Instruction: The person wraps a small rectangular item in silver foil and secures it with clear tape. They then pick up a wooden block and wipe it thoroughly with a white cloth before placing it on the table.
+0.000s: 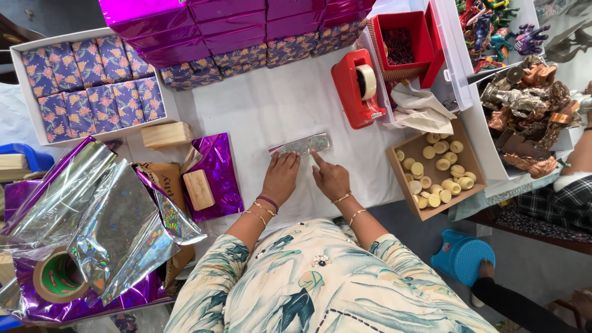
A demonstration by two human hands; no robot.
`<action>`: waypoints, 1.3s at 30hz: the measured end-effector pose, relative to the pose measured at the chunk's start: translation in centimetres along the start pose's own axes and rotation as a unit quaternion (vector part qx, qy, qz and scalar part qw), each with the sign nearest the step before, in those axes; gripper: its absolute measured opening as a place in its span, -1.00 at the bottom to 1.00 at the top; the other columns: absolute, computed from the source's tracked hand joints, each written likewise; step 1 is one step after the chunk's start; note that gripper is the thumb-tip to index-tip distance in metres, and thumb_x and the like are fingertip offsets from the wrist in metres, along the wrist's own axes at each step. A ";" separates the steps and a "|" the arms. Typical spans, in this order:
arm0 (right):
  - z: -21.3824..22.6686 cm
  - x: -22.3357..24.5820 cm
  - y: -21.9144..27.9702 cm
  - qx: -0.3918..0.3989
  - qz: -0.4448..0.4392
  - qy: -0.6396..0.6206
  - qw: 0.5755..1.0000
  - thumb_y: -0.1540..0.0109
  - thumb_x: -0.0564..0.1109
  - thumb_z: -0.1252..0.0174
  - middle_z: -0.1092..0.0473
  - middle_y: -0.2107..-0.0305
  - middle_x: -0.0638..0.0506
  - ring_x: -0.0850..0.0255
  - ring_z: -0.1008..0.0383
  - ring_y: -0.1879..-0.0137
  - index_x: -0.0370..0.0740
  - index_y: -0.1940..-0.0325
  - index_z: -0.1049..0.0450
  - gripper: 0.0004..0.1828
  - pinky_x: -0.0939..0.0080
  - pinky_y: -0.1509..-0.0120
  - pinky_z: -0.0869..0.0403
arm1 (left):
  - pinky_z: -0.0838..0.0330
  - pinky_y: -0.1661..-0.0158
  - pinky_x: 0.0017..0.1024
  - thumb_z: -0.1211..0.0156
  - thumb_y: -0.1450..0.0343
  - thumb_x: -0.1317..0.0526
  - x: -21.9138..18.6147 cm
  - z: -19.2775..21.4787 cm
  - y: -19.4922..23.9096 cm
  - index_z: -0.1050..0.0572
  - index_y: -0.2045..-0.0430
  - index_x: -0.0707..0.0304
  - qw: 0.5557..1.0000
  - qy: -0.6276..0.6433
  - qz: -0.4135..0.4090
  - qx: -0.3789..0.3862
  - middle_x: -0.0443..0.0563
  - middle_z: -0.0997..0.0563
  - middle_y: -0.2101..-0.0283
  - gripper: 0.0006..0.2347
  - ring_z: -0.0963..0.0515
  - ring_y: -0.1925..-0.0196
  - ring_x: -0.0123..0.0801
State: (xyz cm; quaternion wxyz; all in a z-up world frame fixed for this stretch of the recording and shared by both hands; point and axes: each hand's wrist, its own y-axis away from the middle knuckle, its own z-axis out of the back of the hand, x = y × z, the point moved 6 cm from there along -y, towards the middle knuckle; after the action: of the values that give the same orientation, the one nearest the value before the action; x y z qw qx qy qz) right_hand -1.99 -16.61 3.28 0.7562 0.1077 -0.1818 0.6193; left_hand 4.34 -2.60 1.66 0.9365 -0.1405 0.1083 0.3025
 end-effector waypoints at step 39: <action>-1.3 3.7 -1.5 -0.142 -0.055 -0.233 0.961 0.12 -0.16 -0.54 -0.38 0.15 -0.02 0.07 -0.39 0.09 -0.18 -0.02 -0.34 -0.29 0.06 0.01 -0.45 | -0.42 -0.11 -0.31 -0.40 -0.34 0.09 1.7 2.6 2.4 -0.39 -0.21 0.31 0.677 0.646 0.338 -0.093 0.04 -0.53 -0.15 -0.44 -0.47 -0.16 -0.24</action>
State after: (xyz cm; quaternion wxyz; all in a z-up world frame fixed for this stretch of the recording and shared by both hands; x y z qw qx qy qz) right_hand 0.26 -13.11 3.71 0.7336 0.1505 -0.4325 0.5021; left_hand 4.54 1.03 3.14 0.4490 -0.3414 0.6981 0.4411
